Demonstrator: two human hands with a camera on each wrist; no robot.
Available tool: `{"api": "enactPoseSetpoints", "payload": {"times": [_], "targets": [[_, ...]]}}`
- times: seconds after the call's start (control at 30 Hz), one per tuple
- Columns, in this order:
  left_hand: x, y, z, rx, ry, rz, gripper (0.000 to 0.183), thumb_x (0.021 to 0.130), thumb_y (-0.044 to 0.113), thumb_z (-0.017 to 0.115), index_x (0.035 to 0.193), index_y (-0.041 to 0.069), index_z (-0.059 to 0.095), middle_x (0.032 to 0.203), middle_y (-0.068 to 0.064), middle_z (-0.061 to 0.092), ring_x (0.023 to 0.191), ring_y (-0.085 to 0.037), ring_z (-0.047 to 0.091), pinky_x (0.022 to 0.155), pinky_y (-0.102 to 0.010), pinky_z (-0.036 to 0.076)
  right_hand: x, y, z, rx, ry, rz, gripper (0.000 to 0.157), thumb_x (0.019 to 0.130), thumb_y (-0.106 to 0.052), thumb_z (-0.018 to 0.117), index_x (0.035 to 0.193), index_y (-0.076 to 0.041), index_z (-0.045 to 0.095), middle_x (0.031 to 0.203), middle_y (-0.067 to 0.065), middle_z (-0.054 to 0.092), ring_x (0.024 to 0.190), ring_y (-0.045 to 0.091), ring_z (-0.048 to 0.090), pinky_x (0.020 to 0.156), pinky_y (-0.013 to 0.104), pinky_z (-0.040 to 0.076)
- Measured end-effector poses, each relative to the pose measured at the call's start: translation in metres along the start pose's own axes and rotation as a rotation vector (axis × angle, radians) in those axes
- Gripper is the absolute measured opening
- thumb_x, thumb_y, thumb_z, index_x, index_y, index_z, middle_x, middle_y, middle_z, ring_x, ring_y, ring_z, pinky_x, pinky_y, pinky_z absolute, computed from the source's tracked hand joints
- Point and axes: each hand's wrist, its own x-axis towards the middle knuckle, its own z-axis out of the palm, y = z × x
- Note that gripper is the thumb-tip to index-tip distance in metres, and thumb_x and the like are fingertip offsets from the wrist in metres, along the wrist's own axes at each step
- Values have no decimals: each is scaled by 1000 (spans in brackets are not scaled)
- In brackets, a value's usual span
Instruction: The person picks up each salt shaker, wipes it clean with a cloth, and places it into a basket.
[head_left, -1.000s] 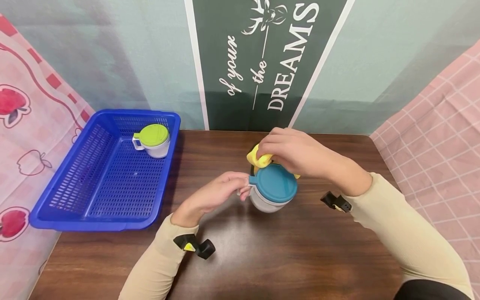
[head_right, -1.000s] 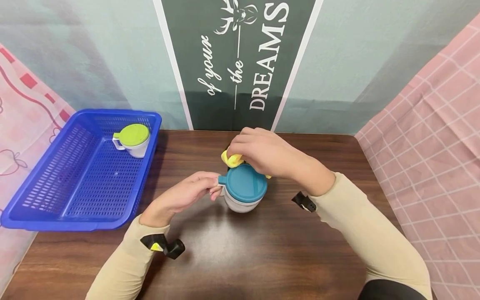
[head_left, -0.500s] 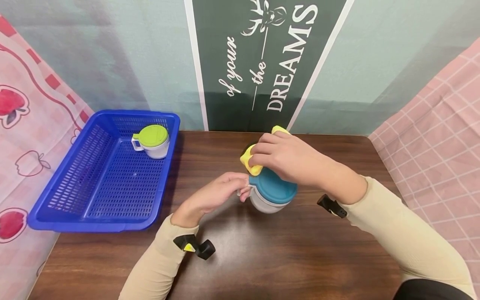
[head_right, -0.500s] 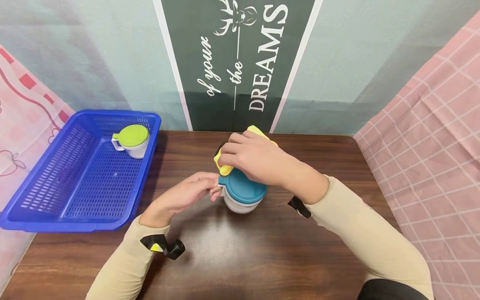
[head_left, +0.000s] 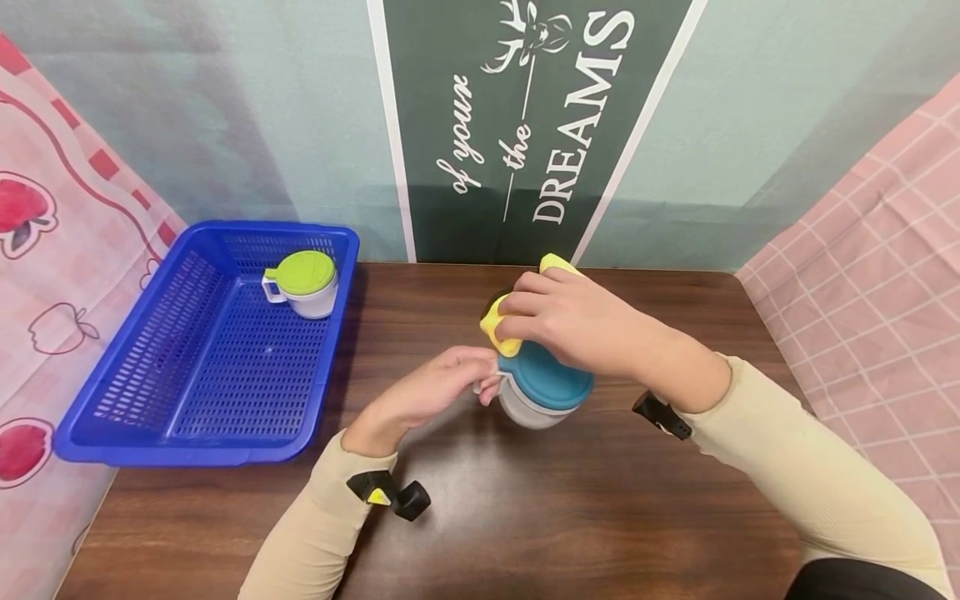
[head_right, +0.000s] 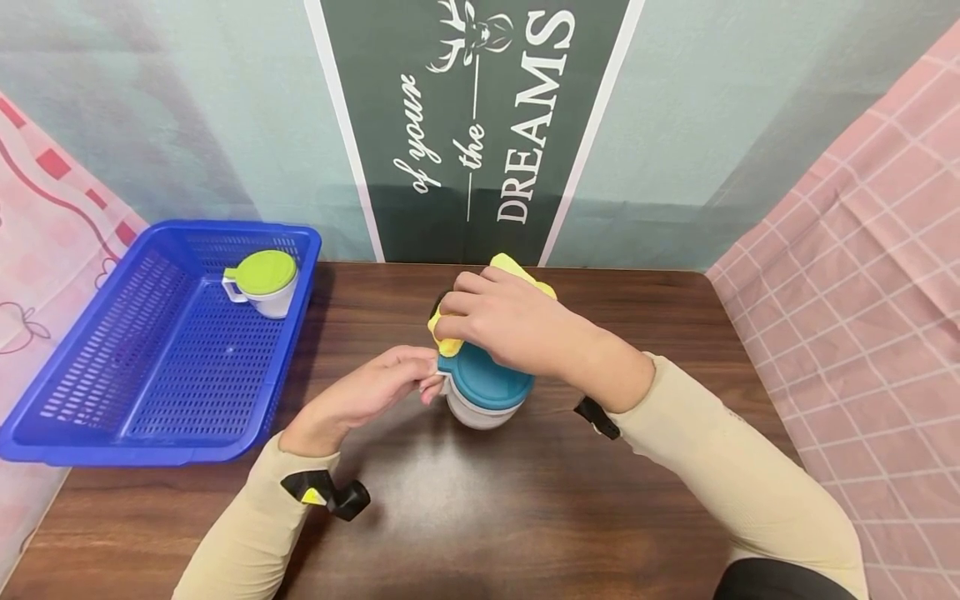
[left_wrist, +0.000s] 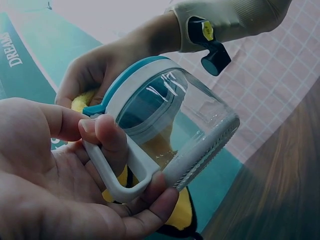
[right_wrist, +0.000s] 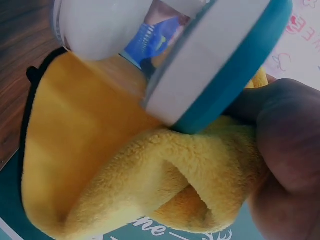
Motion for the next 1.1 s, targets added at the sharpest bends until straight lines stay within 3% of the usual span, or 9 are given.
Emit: {"api": "enactPoseSetpoints", "payload": {"times": [0.3,0.63,0.9,1.1], "targets": [[0,2,1,-7,6,11,33,105,11,37,77,-4,46,73,-2,48,76,-19,47,77,-29,39,-3,3,-1,34,-77,87,31,81,1,80,104,-18,70,108,0,68,106,24,57,86,40,47],[-2,3,1,-20,12,9,32,104,10,36,77,-6,44,74,-3,49,76,-20,47,78,-31,40,-12,12,-4,99,-100,156,35,81,8,75,106,-16,68,107,-1,66,103,23,57,86,40,52],[-3,2,-3,-19,41,13,29,102,8,37,77,-5,44,73,-4,49,76,-20,47,78,-31,41,-22,18,-8,89,-64,189,37,78,8,78,106,-14,69,106,1,67,101,23,59,86,41,53],[-4,2,-6,-19,46,20,30,102,8,38,77,-6,45,74,-4,49,77,-21,48,78,-32,41,-28,20,-10,107,-33,198,35,81,12,71,105,-13,69,106,2,68,100,23,59,86,41,52]]}}
